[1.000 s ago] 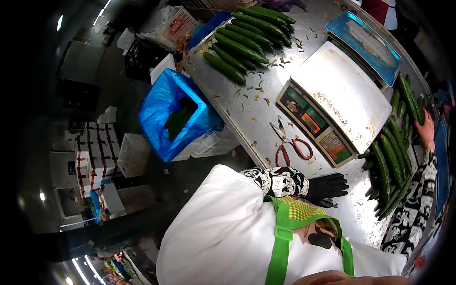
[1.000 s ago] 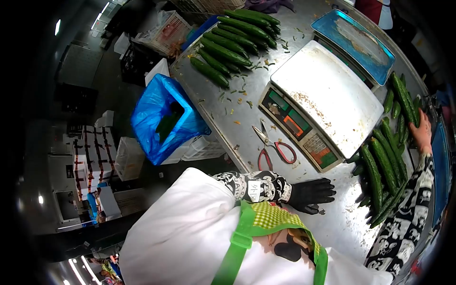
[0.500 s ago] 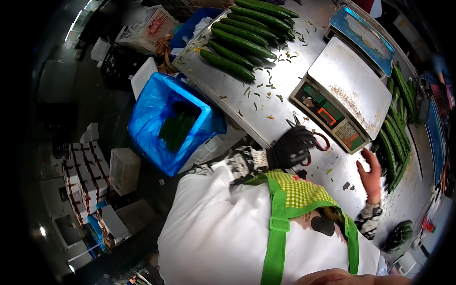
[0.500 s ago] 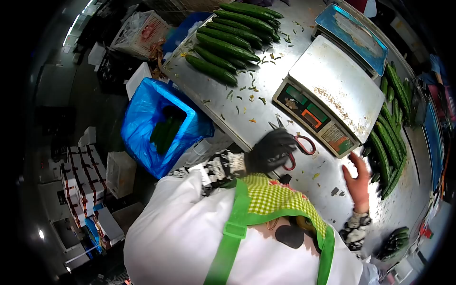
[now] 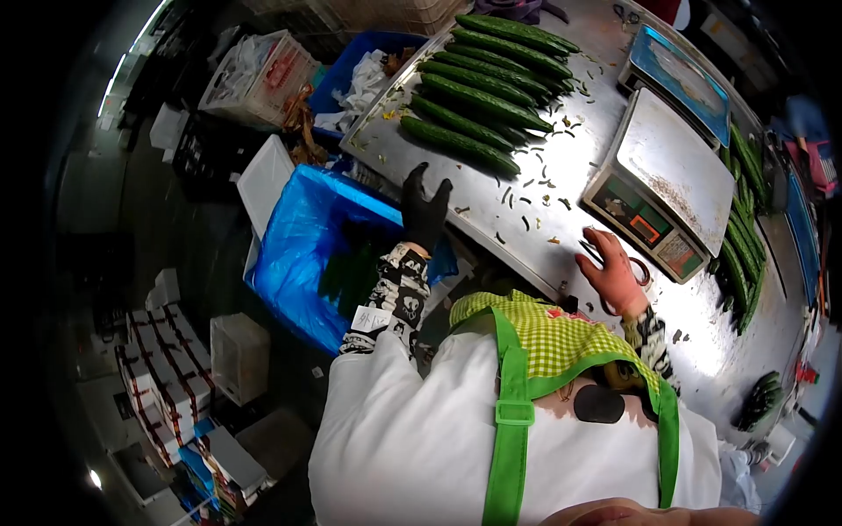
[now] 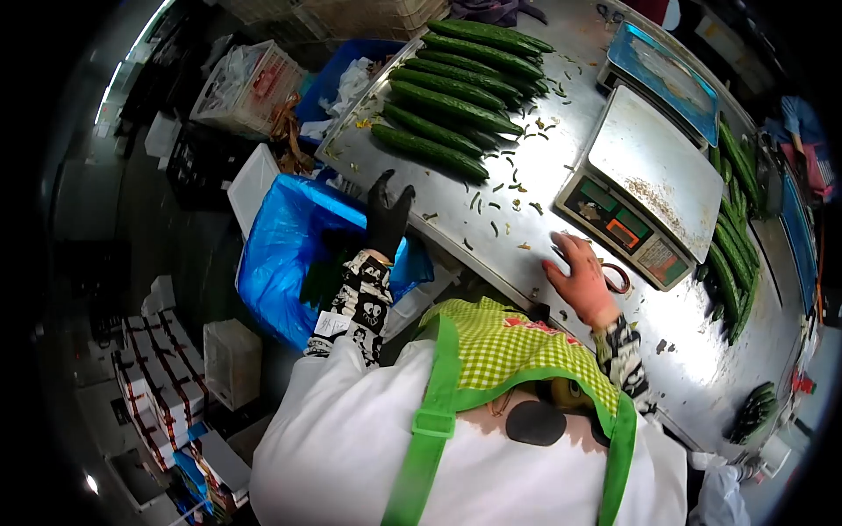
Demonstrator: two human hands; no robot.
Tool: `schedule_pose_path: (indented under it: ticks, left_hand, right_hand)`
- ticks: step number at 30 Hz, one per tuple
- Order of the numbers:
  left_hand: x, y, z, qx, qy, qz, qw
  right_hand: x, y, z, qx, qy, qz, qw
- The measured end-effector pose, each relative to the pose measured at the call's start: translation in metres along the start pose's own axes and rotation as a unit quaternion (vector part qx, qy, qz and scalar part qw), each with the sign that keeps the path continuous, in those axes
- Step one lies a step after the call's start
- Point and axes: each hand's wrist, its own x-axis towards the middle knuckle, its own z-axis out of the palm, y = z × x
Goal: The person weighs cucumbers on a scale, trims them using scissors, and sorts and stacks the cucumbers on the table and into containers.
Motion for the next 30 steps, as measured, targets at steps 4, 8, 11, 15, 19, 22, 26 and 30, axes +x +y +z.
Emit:
schedule_pose_path:
  ticks: [4,8,11,15,19,22,26,30]
  left_hand:
    - [0.039,-0.040,0.015,-0.150,0.069,-0.028,0.986]
    - [0.097,-0.029,-0.004,0.091,-0.056,0.172,0.979]
    - [0.114,-0.043,0.008,0.261,-0.076,0.297,0.915]
    - [0.112,-0.028,0.007,0.353,-0.199,0.311,0.860]
    - [0.109,-0.010,-0.010,0.372,-0.237,0.311,0.842]
    - [0.108,-0.011,-0.017,0.374,-0.246,0.287,0.847]
    - [0.114,-0.024,-0.017,0.309,-0.202,0.352,0.860]
    - [0.121,-0.008,-0.011,0.318,-0.266,0.430,0.802]
  right_hand:
    - [0.085,-0.033,0.019,-0.011,-0.054,-0.016,0.998]
    - [0.192,-0.031,0.081,-0.014,0.009,-0.010,1.000]
    - [0.230,-0.058,0.100,-0.093,0.009,0.060,0.994]
    - [0.233,-0.074,0.108,-0.140,-0.075,0.146,0.977]
    - [0.231,-0.053,0.123,-0.052,-0.142,0.178,0.972]
    - [0.231,-0.081,0.117,-0.090,-0.200,0.166,0.961]
    - [0.232,-0.080,0.111,-0.084,-0.241,0.135,0.957]
    - [0.211,-0.045,0.092,-0.103,-0.245,0.072,0.961]
